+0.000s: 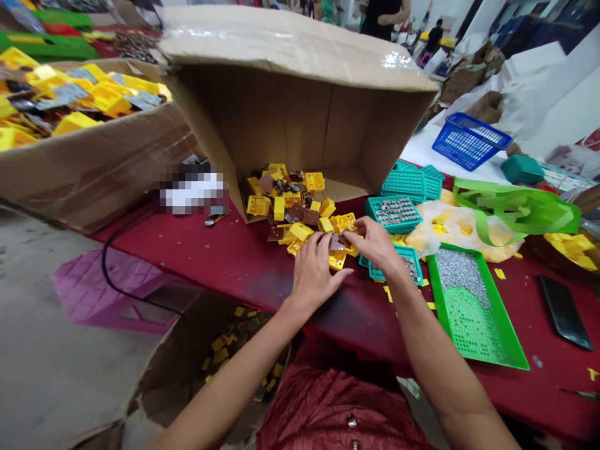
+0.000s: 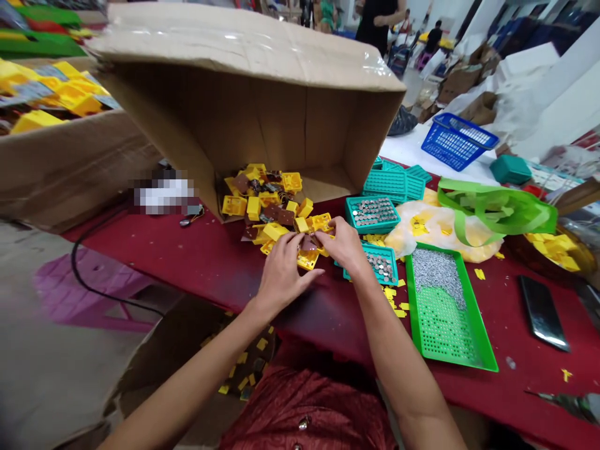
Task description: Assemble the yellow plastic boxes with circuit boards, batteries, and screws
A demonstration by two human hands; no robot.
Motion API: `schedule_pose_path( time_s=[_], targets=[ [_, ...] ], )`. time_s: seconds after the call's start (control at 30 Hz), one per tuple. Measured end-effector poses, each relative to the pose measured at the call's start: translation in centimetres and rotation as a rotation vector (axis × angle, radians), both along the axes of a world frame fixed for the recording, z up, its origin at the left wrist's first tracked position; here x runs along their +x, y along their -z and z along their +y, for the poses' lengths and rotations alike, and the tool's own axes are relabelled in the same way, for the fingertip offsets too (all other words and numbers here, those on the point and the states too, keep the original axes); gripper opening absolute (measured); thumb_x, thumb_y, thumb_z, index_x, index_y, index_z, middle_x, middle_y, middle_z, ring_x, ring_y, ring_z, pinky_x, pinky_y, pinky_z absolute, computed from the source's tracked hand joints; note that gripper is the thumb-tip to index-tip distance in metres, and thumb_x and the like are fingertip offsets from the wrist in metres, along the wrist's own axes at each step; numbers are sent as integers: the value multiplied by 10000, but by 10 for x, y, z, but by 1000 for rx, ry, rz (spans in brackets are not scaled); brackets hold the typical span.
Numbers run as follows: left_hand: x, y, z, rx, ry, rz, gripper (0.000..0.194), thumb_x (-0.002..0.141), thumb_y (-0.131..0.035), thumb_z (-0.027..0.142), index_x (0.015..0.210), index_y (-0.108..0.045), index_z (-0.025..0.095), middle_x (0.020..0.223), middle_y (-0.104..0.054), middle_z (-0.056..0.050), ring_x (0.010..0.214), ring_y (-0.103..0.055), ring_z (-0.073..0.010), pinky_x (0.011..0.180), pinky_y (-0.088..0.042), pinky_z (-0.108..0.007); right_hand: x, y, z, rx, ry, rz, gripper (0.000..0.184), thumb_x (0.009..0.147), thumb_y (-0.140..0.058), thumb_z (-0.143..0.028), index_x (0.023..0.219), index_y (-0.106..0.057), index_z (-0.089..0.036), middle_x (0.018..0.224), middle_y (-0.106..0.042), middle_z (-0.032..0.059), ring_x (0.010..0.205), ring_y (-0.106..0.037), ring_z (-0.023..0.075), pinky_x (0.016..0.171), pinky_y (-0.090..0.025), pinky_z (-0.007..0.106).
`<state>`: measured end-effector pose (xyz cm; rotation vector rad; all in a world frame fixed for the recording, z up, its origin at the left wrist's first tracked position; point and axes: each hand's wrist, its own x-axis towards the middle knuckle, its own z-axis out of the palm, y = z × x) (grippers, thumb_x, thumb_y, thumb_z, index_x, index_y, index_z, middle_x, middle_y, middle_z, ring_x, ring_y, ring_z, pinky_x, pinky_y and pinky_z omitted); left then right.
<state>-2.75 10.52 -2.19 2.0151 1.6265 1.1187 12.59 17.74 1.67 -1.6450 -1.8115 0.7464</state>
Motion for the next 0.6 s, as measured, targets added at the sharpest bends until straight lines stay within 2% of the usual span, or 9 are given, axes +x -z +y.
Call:
schedule_pose_path(
  time_s=[0.1, 0.23, 0.33, 0.43, 0.53, 0.6],
  targets=[
    [2, -8, 7, -30, 46, -110, 546, 754, -724, 244, 1265, -548, 162, 1377, -540, -206, 1311, -480, -360, 1117, -362, -551, 9, 9, -9, 11, -29, 101, 270, 761, -653, -270, 1008, -616, -166, 982, -704, 69, 926, -662, 198, 866, -512, 360],
    [-18, -23, 19, -102, 73, -237, 365, 757, -658, 201, 1120, -632, 181, 1217, -674, -141, 1180, -607, -291, 1068, -440, -482, 16, 12, -10, 29, 9, 258, 221, 736, -602, -186, 954, -616, -148, 943, -710, 71, 843, -677, 162, 797, -547, 319],
    [-40, -38, 24, -210, 49, -386, 350, 783, -644, 327, 1081, -653, 144, 1084, -730, -146, 1012, -695, -283, 918, -544, -459, 15, -2, -15, 80, 41, 353, 208, 752, -587, -211, 948, -616, -147, 949, -710, 77, 830, -675, 150, 779, -555, 312],
    [-61, -54, 25, -291, 48, -548, 440, 811, -593, 430, 1102, -653, 106, 1024, -738, -152, 880, -721, -250, 723, -596, -369, 10, -25, -21, 159, 30, 395, 172, 764, -591, -240, 914, -642, -171, 927, -709, 47, 836, -660, 144, 798, -545, 316],
    [-78, -69, 24, -368, -2, -894, 391, 718, -701, 386, 1004, -686, 121, 967, -731, -111, 809, -702, -196, 626, -574, -272, 6, -40, -22, 239, 40, 379, 123, 741, -601, -214, 839, -669, -182, 859, -705, 27, 809, -648, 147, 794, -530, 326],
    [-87, -74, 22, -387, -50, -1081, 344, 658, -751, 322, 934, -695, 125, 898, -719, -85, 753, -679, -169, 582, -554, -240, 5, -40, -18, 263, 74, 377, 111, 727, -603, -203, 809, -672, -177, 820, -699, 26, 774, -640, 148, 789, -525, 336]
  ],
)
